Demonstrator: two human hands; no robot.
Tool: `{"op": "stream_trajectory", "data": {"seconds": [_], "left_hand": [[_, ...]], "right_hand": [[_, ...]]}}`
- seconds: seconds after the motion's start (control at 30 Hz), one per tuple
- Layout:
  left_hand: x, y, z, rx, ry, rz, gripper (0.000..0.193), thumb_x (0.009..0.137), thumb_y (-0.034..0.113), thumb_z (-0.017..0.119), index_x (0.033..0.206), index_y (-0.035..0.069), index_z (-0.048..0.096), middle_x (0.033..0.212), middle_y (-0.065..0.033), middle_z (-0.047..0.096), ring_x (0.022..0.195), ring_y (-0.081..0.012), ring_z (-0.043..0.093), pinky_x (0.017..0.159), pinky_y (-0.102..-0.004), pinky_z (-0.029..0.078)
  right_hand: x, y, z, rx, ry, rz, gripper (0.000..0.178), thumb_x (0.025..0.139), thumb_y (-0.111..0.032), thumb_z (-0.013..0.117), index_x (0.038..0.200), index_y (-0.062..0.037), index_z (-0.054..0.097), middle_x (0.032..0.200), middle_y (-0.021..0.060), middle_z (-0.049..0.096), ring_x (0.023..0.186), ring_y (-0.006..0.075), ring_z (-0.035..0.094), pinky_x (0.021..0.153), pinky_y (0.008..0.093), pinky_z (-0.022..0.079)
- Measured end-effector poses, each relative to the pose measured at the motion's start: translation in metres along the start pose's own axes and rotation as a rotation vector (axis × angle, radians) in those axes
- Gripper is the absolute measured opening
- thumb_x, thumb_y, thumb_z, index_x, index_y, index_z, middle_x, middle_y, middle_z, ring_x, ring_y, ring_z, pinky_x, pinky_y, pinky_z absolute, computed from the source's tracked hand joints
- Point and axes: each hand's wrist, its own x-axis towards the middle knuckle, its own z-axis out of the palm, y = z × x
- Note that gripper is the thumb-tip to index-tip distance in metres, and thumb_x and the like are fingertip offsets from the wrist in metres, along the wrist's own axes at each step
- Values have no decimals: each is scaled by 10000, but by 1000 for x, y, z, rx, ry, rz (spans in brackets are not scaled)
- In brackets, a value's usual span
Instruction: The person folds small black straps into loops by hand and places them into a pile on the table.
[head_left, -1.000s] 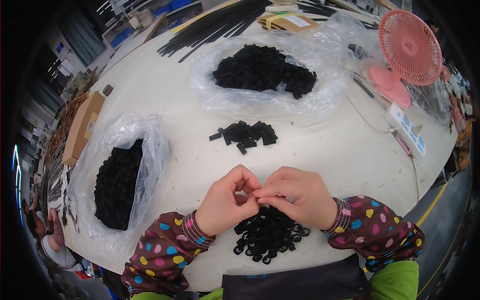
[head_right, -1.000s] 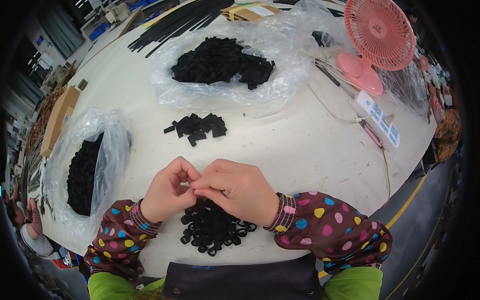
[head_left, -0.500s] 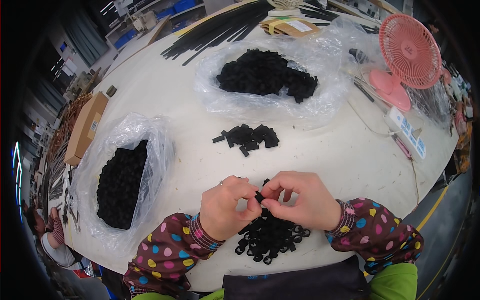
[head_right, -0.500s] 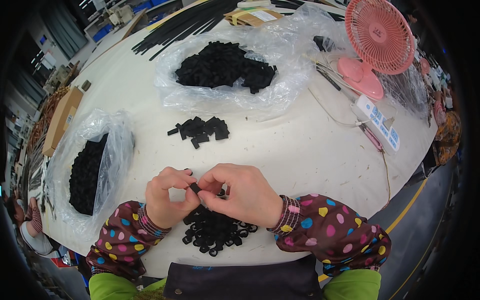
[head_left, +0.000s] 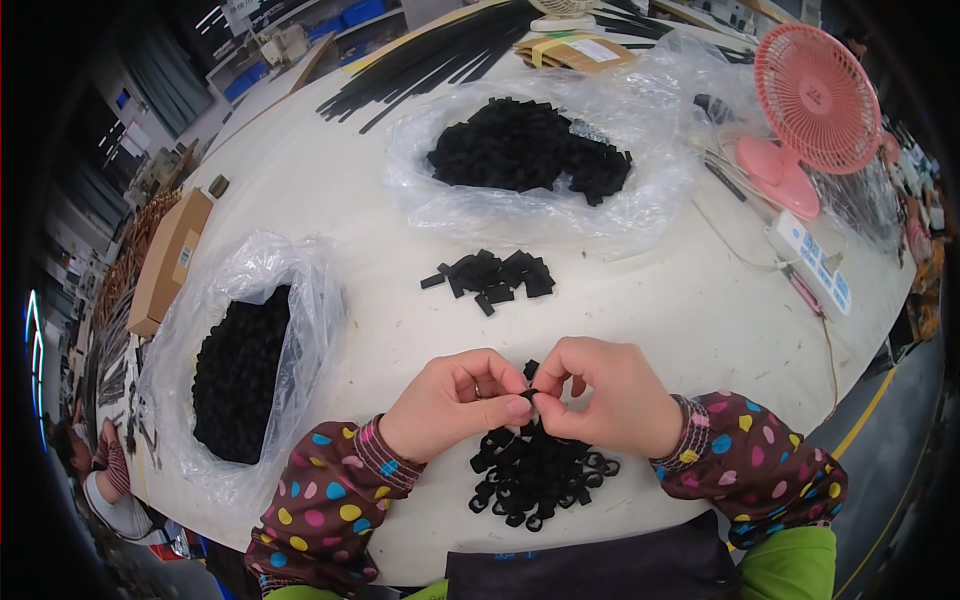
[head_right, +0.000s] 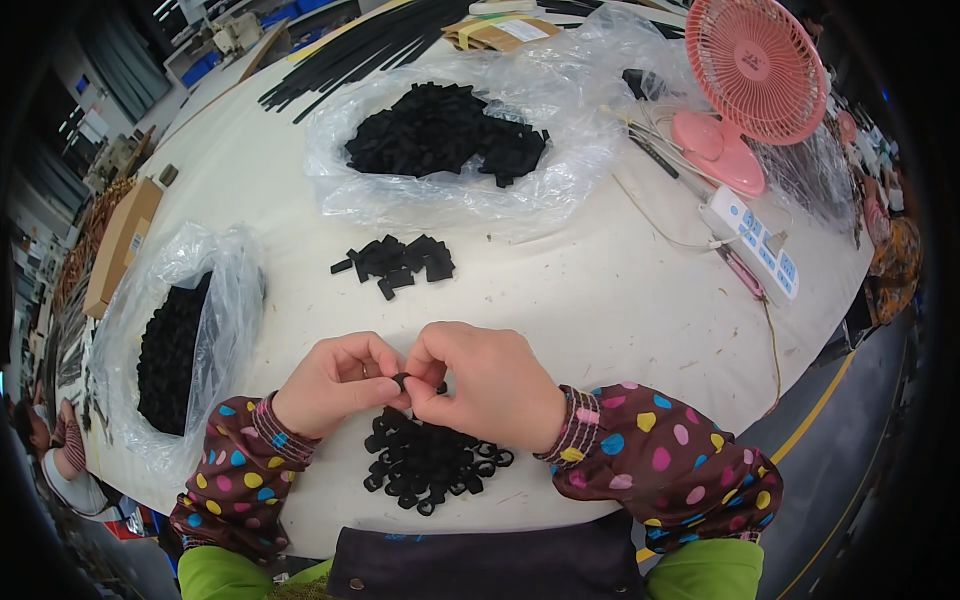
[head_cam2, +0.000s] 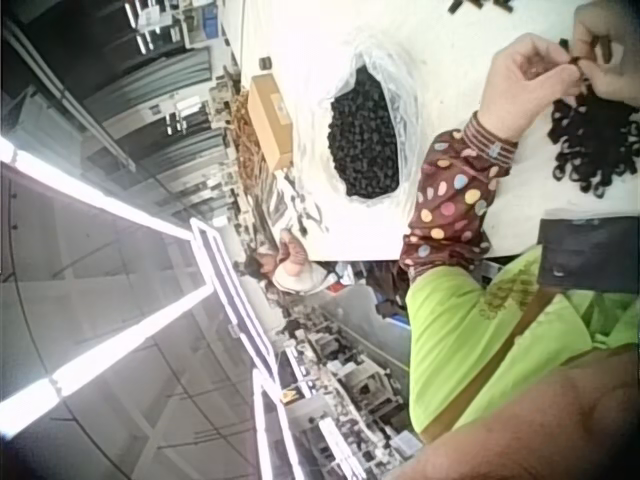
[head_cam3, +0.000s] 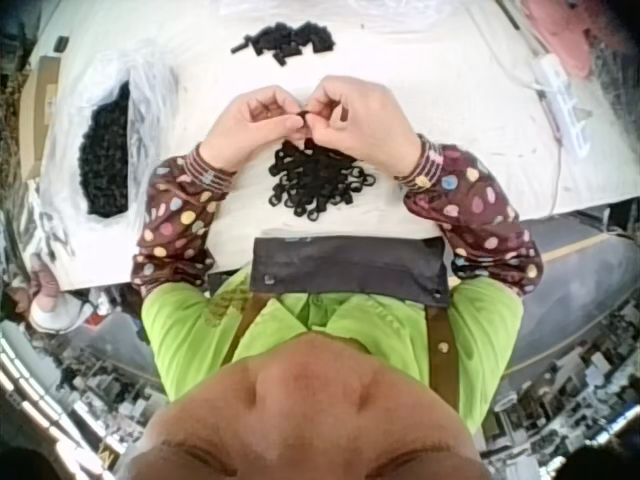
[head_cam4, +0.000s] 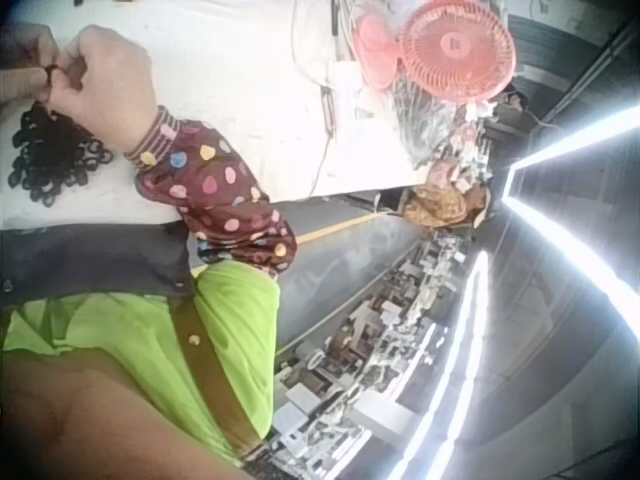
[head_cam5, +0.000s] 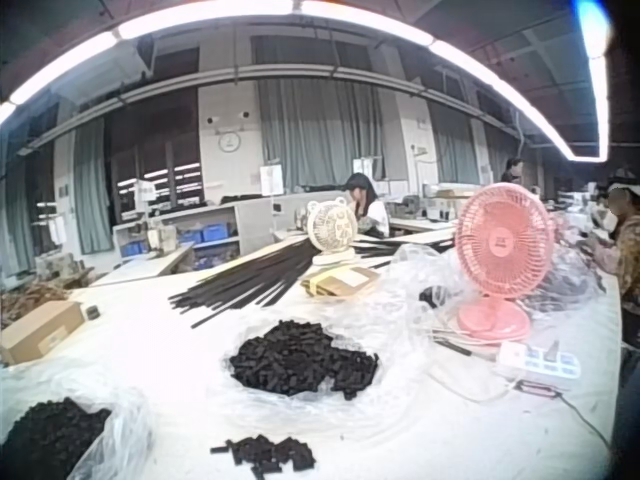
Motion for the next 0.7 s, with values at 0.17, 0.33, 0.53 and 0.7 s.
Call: {"op": "stream_trajectory", "data": {"seconds": [0.17, 0.33, 0.53, 0.7], "left_hand": [[-1, 0, 22, 389, 226, 438, 150, 774, -35, 635, 902, 4, 567, 969, -61, 578, 898, -126, 596, 770, -258, 538], [-3, -8, 27, 676, 410, 653, 168, 726, -84, 614, 860, -6, 550, 903, -72, 583, 844, -122, 601, 758, -255, 533], [3, -13, 16, 733, 502, 775, 188, 699, -79, 633, 842, 9, 548, 832, -65, 597, 765, -130, 619, 723, -256, 530], [0, -6, 13, 1008, 430, 943, 223, 664, -59, 657, 846, 43, 577, 805, -57, 610, 721, -167, 631, 643, -260, 525]], "right_hand": [[-1, 3, 11, -565, 368, -353, 221, 679, -105, 673, 689, -84, 454, 633, 37, 517, 507, 203, 512, 453, 302, 408], [2, 2, 13, -634, 416, -499, 183, 684, -92, 672, 719, -79, 493, 656, 43, 517, 520, 201, 505, 455, 305, 404], [1, -2, 9, -260, 243, -331, 103, 752, -59, 664, 821, -68, 588, 741, 38, 589, 624, 171, 591, 520, 270, 451], [3, -11, -1, -84, 117, -105, 109, 753, -74, 685, 818, -67, 597, 776, 17, 617, 698, 122, 628, 558, 241, 467]]}}
